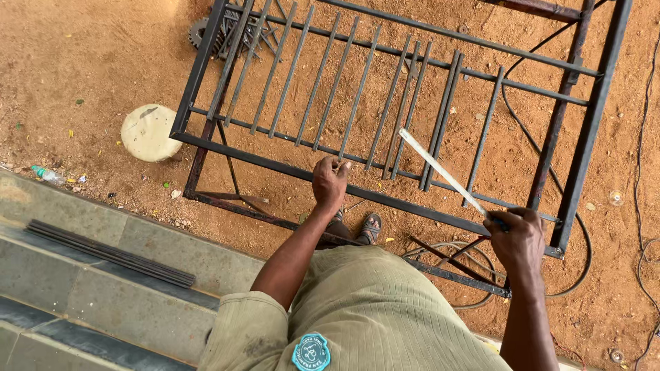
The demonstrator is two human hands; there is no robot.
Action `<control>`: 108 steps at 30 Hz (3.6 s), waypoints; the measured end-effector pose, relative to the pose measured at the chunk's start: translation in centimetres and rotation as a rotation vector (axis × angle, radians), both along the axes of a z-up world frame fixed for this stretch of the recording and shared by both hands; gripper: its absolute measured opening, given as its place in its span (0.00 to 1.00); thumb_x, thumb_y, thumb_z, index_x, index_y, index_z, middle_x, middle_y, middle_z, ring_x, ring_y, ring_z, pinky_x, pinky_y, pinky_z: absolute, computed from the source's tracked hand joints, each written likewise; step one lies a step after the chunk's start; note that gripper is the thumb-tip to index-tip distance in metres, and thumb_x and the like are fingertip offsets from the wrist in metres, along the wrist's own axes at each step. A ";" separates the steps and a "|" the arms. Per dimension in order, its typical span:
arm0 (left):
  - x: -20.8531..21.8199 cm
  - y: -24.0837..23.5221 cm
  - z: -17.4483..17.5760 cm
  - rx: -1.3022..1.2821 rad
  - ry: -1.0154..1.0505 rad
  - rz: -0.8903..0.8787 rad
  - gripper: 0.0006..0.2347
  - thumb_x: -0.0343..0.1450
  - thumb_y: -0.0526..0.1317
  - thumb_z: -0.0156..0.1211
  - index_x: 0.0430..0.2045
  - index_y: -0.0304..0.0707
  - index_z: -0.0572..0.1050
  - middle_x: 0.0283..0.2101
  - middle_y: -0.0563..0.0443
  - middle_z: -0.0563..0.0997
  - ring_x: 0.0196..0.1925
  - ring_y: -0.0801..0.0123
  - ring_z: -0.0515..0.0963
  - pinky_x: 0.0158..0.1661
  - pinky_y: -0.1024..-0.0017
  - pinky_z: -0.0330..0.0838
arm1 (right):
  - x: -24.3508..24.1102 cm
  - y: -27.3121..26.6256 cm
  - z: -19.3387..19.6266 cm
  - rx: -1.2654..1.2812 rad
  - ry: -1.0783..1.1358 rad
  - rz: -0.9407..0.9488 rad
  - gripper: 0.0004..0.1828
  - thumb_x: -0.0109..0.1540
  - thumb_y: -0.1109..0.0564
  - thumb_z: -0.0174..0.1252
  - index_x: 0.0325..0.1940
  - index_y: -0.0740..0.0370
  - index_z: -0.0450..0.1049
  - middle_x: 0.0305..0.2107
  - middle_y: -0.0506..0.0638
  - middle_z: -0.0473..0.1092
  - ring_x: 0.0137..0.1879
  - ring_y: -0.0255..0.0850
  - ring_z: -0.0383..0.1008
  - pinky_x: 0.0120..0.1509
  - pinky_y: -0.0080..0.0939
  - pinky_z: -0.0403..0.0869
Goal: The person measures the spacing between vertical bars on a metal frame using a tape measure. They repeatedly position the tape measure across different sections of the frame to check distances, holding the tape with both hands and adjusting its placement along the bars.
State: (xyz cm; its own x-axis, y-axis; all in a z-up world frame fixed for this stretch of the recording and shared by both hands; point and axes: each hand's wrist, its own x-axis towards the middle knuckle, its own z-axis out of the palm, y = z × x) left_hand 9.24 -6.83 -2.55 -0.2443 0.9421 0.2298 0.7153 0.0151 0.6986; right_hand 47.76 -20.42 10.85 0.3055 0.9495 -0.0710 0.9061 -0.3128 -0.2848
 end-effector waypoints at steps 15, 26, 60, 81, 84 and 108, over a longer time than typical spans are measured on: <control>-4.4 3.2 -2.4 -0.106 0.146 -0.363 0.13 0.72 0.47 0.67 0.30 0.33 0.79 0.26 0.42 0.83 0.23 0.62 0.83 0.25 0.64 0.79 | -11.0 13.2 -5.6 -0.094 -0.116 0.283 0.08 0.60 0.49 0.70 0.43 0.47 0.86 0.56 0.57 0.71 0.62 0.58 0.66 0.63 0.64 0.67; -4.7 3.2 -0.8 0.023 0.150 -0.367 0.10 0.75 0.44 0.62 0.33 0.36 0.78 0.24 0.48 0.81 0.24 0.64 0.83 0.27 0.66 0.79 | -11.5 13.5 -6.5 -0.162 -0.129 0.261 0.10 0.60 0.48 0.70 0.45 0.47 0.85 0.57 0.58 0.70 0.64 0.56 0.65 0.63 0.63 0.67; -4.2 3.6 -0.9 0.032 0.131 -0.346 0.10 0.75 0.47 0.64 0.31 0.40 0.78 0.26 0.51 0.83 0.25 0.67 0.82 0.29 0.67 0.75 | -7.7 17.1 -4.8 -0.126 -0.096 0.260 0.09 0.64 0.49 0.69 0.47 0.49 0.85 0.60 0.57 0.71 0.61 0.54 0.66 0.59 0.56 0.71; -4.0 5.3 1.0 0.014 0.169 -0.338 0.09 0.72 0.44 0.67 0.35 0.37 0.78 0.29 0.47 0.81 0.34 0.57 0.83 0.35 0.62 0.78 | -3.2 21.1 -0.7 -0.627 0.528 -0.139 0.16 0.56 0.51 0.70 0.47 0.55 0.84 0.42 0.55 0.80 0.49 0.44 0.79 0.55 0.50 0.76; -4.0 5.1 0.5 -0.005 0.171 -0.344 0.10 0.73 0.45 0.66 0.34 0.37 0.79 0.30 0.47 0.82 0.36 0.57 0.84 0.36 0.62 0.78 | -3.1 20.0 -0.3 -0.632 0.618 -0.159 0.17 0.53 0.53 0.70 0.46 0.56 0.84 0.42 0.53 0.81 0.48 0.45 0.80 0.55 0.50 0.78; -4.4 5.4 0.8 0.006 0.203 -0.350 0.08 0.72 0.44 0.67 0.34 0.39 0.78 0.26 0.52 0.80 0.25 0.64 0.80 0.28 0.66 0.74 | 2.1 38.6 -8.5 0.157 -0.297 0.332 0.03 0.65 0.52 0.72 0.41 0.50 0.86 0.52 0.56 0.68 0.66 0.55 0.60 0.68 0.63 0.59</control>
